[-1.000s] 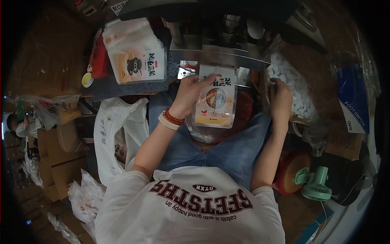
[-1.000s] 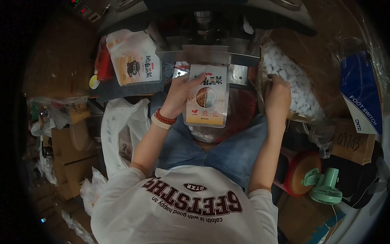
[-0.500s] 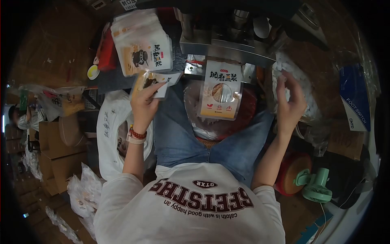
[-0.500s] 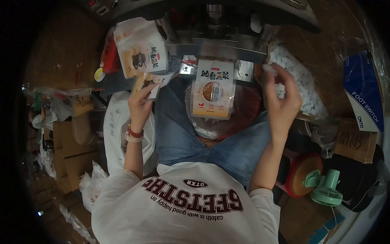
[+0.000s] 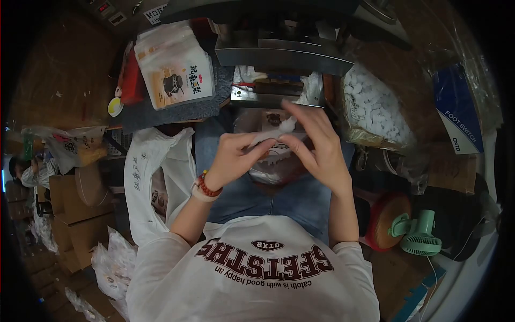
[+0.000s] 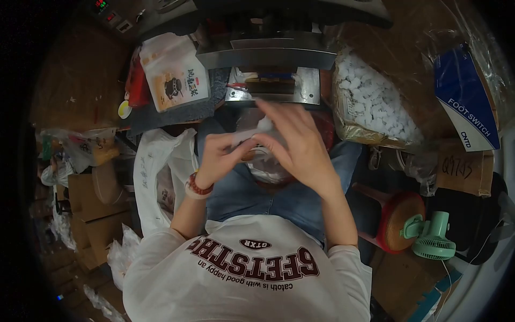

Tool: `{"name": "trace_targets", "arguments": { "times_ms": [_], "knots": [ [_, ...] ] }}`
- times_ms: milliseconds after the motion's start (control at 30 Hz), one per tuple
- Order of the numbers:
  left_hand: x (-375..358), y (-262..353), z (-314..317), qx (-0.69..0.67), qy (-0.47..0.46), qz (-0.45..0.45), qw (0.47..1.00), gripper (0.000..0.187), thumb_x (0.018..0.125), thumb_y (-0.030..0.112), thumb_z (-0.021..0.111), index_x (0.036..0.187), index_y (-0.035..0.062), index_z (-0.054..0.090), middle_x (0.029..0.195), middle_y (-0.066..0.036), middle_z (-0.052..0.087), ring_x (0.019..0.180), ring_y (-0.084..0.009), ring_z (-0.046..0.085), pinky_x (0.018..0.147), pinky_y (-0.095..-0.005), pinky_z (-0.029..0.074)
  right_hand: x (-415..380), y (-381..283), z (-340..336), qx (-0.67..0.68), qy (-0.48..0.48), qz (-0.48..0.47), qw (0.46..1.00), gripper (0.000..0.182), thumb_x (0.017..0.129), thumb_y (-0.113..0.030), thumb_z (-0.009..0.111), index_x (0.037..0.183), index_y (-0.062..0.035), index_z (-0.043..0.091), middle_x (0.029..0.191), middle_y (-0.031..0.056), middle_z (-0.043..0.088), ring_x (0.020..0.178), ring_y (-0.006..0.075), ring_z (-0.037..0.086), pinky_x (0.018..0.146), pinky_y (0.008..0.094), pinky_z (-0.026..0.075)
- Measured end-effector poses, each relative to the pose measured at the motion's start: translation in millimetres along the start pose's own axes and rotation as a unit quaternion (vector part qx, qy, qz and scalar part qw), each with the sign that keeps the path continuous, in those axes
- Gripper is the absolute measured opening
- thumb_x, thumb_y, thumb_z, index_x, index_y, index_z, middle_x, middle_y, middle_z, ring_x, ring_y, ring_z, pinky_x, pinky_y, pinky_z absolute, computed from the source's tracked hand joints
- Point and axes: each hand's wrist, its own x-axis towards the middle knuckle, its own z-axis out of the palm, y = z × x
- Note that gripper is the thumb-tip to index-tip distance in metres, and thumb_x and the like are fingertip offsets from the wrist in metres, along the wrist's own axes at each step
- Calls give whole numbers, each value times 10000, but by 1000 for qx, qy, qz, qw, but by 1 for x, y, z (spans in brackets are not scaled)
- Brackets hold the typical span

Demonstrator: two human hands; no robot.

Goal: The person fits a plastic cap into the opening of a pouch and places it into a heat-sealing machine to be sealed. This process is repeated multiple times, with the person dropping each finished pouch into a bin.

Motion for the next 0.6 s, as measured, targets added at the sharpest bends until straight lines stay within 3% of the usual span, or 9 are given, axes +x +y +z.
{"name": "trace_targets", "arguments": {
  "times_ms": [67,100,167,200,267,333,533,600],
  "knots": [
    [9,-28,22,-156,-42,-235,958,242,896,208,669,961,-21,706,839,-68,721,678,-108,660,598,-247,509,-3,17,-2,-34,76,88,993,337,854,-107,665,1173,-13,608,1098,141,633,981,261,596,868,318,455],
    [14,-37,29,-258,-12,-274,926,255,908,200,657,961,-47,695,861,-60,713,716,-85,654,614,-245,518,-3,22,-14,-78,105,106,986,352,850,-121,668,1177,-14,596,1112,148,620,1006,291,582,880,340,451],
    [35,-32,26,-320,10,-309,895,252,903,190,659,965,-52,688,872,-77,712,728,-98,660,621,-242,522,-3,27,-38,-161,148,165,962,339,862,-148,651,1174,-32,587,1151,158,598,1035,329,553,903,377,439],
    [46,-31,24,-379,31,-340,860,249,899,181,660,970,-57,682,883,-93,711,740,-110,667,629,-239,526,-4,34,-45,-163,144,164,962,339,862,-148,651,1174,-32,587,1151,158,598,1035,329,553,903,377,439],
    [63,-38,23,-407,35,-316,856,258,893,164,659,1008,-66,660,920,-114,705,770,-127,676,649,-244,540,-2,60,-54,-354,125,217,901,283,866,-139,634,1129,-37,619,1130,157,604,993,334,564,886,404,442],
    [74,-42,20,-447,31,-343,826,272,890,161,659,1033,-70,649,953,-126,698,786,-137,680,663,-257,549,-15,102,-52,-388,91,207,893,285,861,-135,626,1132,-48,620,1124,161,601,969,349,564,870,432,440],
    [71,-52,12,-398,16,-368,840,296,887,213,665,1044,-40,663,922,-75,703,785,-126,673,693,-245,539,-19,117,-48,-318,39,247,914,283,851,-87,607,1131,-49,612,995,173,637,946,362,565,855,437,442],
    [65,-58,-14,-94,30,-300,949,442,844,312,711,1167,24,624,1088,-83,670,971,-198,646,864,-362,499,-21,113,-48,-313,88,250,912,254,853,-62,597,1105,-43,622,918,167,652,898,363,584,826,446,458]
  ]
}}
